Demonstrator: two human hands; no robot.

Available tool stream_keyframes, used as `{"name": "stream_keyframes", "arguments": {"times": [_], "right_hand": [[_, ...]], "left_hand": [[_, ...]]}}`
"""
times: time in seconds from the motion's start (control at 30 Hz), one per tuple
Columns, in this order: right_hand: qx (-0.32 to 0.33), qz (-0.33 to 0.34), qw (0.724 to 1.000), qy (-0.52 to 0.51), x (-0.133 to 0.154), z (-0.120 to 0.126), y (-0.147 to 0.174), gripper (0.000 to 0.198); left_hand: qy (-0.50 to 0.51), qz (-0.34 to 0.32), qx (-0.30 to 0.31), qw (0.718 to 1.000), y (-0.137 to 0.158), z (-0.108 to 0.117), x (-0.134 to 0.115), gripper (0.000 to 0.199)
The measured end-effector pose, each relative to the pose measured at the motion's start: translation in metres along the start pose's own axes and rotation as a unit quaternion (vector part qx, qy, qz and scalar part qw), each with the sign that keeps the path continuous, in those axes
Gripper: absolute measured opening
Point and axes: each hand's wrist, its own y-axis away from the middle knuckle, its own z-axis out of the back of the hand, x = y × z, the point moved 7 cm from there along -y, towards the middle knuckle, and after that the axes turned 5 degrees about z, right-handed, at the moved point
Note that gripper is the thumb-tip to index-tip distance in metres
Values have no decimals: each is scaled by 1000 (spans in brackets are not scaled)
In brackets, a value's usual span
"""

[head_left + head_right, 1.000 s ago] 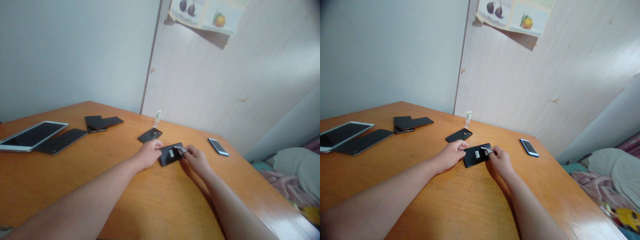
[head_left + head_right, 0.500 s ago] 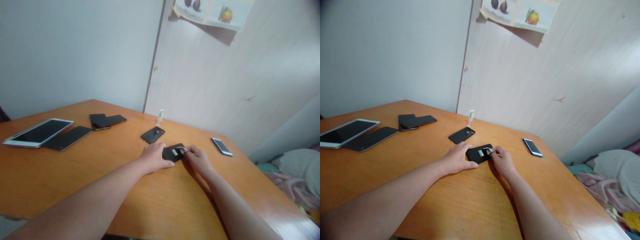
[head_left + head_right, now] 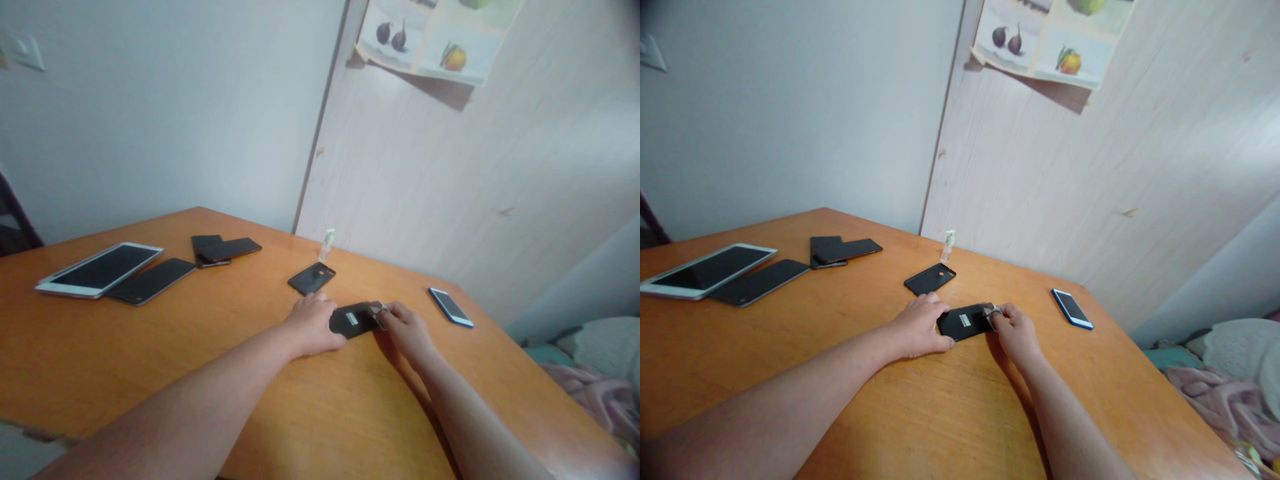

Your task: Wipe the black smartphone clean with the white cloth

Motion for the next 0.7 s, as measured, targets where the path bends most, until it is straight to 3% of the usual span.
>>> {"name": "stream_keyframes", "arguments": {"times": [0.3, 0.47, 0.57, 0.7], "right_hand": [[32, -18, 988, -153, 25, -2, 8, 19], [108, 5, 968, -227, 45, -15, 20, 17], [153, 10, 951, -270, 56, -22, 30, 16], [181, 20, 937, -299, 72, -26, 38, 18]], "left_hand": [[33, 3, 53, 998, 2, 8, 10, 45], [132, -11, -23, 991, -3, 19, 5, 26], [294, 17, -45, 955, -7, 18, 4, 21], [445, 65, 41, 892, -6, 3, -1, 22]]}}
